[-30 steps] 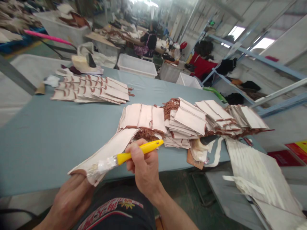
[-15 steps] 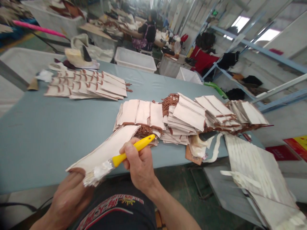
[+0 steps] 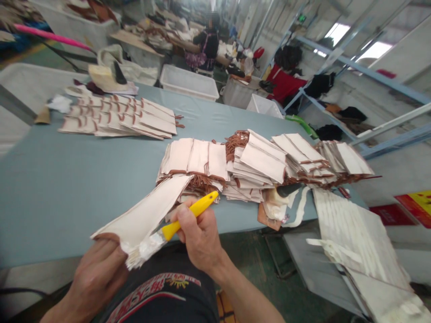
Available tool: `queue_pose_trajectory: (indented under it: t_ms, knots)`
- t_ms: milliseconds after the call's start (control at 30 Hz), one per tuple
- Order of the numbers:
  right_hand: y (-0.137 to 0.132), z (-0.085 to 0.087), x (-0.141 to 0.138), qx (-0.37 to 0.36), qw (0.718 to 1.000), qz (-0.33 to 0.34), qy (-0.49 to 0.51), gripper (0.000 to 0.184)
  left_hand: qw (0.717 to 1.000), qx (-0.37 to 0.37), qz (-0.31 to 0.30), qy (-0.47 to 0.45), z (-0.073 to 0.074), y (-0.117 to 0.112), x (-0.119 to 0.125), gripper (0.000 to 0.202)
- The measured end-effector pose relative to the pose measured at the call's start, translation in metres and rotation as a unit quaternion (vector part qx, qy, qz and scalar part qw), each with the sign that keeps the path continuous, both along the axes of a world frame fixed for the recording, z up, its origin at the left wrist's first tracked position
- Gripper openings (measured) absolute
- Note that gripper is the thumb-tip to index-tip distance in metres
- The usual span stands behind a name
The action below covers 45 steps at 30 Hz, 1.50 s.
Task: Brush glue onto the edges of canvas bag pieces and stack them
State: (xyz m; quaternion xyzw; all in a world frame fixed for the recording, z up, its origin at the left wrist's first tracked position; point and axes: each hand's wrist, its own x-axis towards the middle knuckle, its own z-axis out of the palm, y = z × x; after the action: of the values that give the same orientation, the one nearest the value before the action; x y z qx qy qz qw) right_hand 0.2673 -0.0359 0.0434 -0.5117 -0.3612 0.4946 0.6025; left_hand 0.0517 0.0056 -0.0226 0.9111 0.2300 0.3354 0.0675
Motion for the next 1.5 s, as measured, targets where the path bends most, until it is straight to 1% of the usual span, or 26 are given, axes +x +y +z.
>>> queue_pose_trajectory:
  t_ms: [133,267,333,433,533,667,767,867,933,1033,1067,1133,1233,1333,1400,1500]
  knots:
    - [-0.003,0.003,0.000,0.008,0.999,-0.035,-0.012,0.051,1.000,-0.001,-0.008,-0.001,0.000,0.000,0.001,0.035]
    - [-0.006,0.004,-0.002,-0.008,0.999,-0.032,-0.031,0.052,1.000,0.002,-0.002,0.004,-0.006,0.001,0.000,0.033]
    - [-0.009,0.005,0.001,-0.019,0.998,-0.043,-0.047,0.051,1.000,0.007,0.003,-0.001,-0.010,0.000,0.000,0.032]
    - [-0.010,0.009,0.008,-0.011,0.993,-0.093,-0.066,0.047,1.000,0.013,0.016,-0.020,-0.015,-0.001,0.002,0.031]
    - [-0.004,0.012,0.011,0.005,0.986,-0.142,-0.090,0.045,0.999,0.007,0.023,-0.026,-0.018,-0.002,0.004,0.029]
    - [0.000,0.005,0.006,-0.004,0.975,-0.176,-0.132,0.041,0.999,0.019,0.022,-0.031,-0.022,-0.003,0.010,0.026]
    - [-0.008,-0.001,0.000,-0.029,0.978,-0.160,-0.127,0.038,0.998,0.026,0.038,-0.042,-0.027,-0.003,0.013,0.028]
    - [-0.015,-0.002,-0.003,-0.047,0.982,-0.142,-0.111,0.037,0.999,0.030,0.038,-0.026,-0.028,-0.003,0.014,0.032]
    - [-0.014,-0.001,-0.001,-0.046,0.980,-0.157,-0.112,0.037,0.999,0.033,0.031,-0.018,-0.028,-0.002,0.014,0.033]
    - [-0.006,-0.002,0.006,-0.038,0.969,-0.203,-0.134,0.037,0.999,0.036,0.023,-0.010,-0.026,0.000,0.015,0.031]
    - [-0.004,-0.004,0.007,-0.038,0.967,-0.209,-0.140,0.037,0.999,0.035,0.021,-0.008,-0.025,0.000,0.015,0.030]
    - [-0.005,-0.006,0.006,-0.046,0.969,-0.196,-0.141,0.038,0.999,0.032,0.023,-0.012,-0.025,0.000,0.016,0.029]
    - [-0.018,-0.006,-0.004,-0.063,0.980,-0.148,-0.117,0.039,0.999,0.022,0.028,-0.018,-0.025,-0.001,0.017,0.033]
    - [-0.031,-0.004,-0.014,-0.076,0.985,-0.125,-0.092,0.041,0.999,0.014,0.026,-0.018,-0.026,-0.002,0.016,0.035]
    - [-0.031,-0.004,-0.016,-0.070,0.987,-0.128,-0.070,0.042,0.999,0.014,0.029,-0.025,-0.026,-0.002,0.015,0.036]
    - [-0.019,-0.008,-0.013,-0.040,0.987,-0.153,-0.018,0.044,0.999,0.014,0.033,-0.039,-0.026,-0.001,0.017,0.038]
